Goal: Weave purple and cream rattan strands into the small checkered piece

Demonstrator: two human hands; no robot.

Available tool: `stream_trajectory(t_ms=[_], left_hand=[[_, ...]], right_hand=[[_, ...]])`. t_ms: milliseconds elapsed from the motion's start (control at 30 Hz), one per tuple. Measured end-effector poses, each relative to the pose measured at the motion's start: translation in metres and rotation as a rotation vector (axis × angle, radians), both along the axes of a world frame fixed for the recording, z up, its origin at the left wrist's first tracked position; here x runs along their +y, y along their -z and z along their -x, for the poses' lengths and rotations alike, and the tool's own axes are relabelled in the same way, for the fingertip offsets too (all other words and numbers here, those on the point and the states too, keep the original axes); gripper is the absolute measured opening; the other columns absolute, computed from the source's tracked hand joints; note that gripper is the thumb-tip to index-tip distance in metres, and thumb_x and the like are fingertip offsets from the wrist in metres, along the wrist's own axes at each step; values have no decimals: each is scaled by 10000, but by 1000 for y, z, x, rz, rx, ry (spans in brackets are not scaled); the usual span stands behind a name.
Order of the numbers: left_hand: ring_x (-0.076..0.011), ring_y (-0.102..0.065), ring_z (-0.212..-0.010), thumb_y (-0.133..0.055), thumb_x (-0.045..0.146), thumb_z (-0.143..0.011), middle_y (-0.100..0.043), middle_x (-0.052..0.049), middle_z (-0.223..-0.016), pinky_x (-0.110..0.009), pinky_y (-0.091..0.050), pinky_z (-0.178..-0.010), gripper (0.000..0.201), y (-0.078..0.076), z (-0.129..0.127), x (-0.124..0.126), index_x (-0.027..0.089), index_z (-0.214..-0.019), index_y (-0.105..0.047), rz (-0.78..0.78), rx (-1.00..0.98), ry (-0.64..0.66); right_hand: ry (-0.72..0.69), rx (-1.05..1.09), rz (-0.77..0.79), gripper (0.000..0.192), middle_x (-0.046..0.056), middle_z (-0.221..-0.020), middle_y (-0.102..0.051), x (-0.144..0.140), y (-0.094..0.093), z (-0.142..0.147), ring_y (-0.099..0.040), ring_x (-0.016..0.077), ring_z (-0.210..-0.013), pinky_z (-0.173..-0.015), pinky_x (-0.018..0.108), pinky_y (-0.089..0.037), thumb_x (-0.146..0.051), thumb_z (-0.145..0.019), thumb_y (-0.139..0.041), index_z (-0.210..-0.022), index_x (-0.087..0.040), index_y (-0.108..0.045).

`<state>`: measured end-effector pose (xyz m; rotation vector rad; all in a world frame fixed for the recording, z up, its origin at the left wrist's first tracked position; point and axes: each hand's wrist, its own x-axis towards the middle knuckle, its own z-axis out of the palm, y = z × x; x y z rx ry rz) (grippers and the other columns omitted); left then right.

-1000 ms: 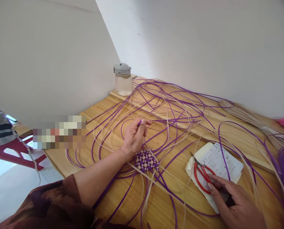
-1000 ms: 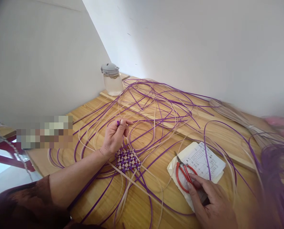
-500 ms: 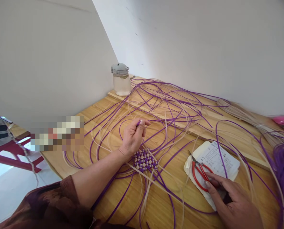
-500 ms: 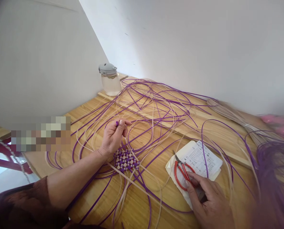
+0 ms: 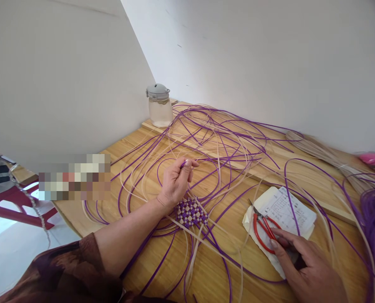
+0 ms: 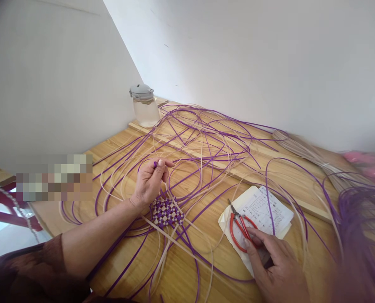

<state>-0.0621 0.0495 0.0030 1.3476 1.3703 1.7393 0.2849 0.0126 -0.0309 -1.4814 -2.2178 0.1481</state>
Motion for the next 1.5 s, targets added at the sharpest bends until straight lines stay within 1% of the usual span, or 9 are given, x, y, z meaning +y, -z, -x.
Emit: stream_trajectory(t_ms=[500,633,800,1333,1500], left_hand=[[-91,-421,-523,-420,430,-987,-466,30,-574,-223,-340,-542,362,0,0,-1,161,-925,-653,11,6,8],[-95,-421,-522,-422,438,-983,-467,30,-572,-228,-340,-548,368,0,0,0,160,-922,-656,12,14,1],[-103,-421,-522,-432,458,-973,-473,29,-571,-228,-339,-552,375,0,0,-1,167,-913,-662,26,1,1],[-109,-423,-528,-435,466,-969,-472,30,-570,-231,-345,-563,373,1,0,0,170,-918,-657,35,-5,6],[-103,-421,-530,-420,453,-980,-466,29,-574,-232,-344,-559,374,2,0,0,164,-929,-654,31,12,14]], right_hand=[[3,7,4,317,33,-974,-696,0,0,0,-647,233,-897,-791,364,-490,-485,-884,-554,-1076,-247,-637],[9,4,21,327,42,-999,-695,-1,0,0,-648,239,-913,-802,370,-494,-482,-887,-550,-1093,-243,-636],[18,15,14,343,52,-988,-700,-1,0,1,-656,246,-905,-803,377,-505,-498,-879,-547,-1071,-234,-651],[24,13,28,355,51,-991,-709,0,0,0,-665,254,-908,-801,390,-523,-507,-870,-548,-1066,-234,-661],[20,10,21,324,29,-1003,-702,0,1,-1,-656,243,-929,-818,386,-509,-494,-881,-549,-1079,-253,-637]])
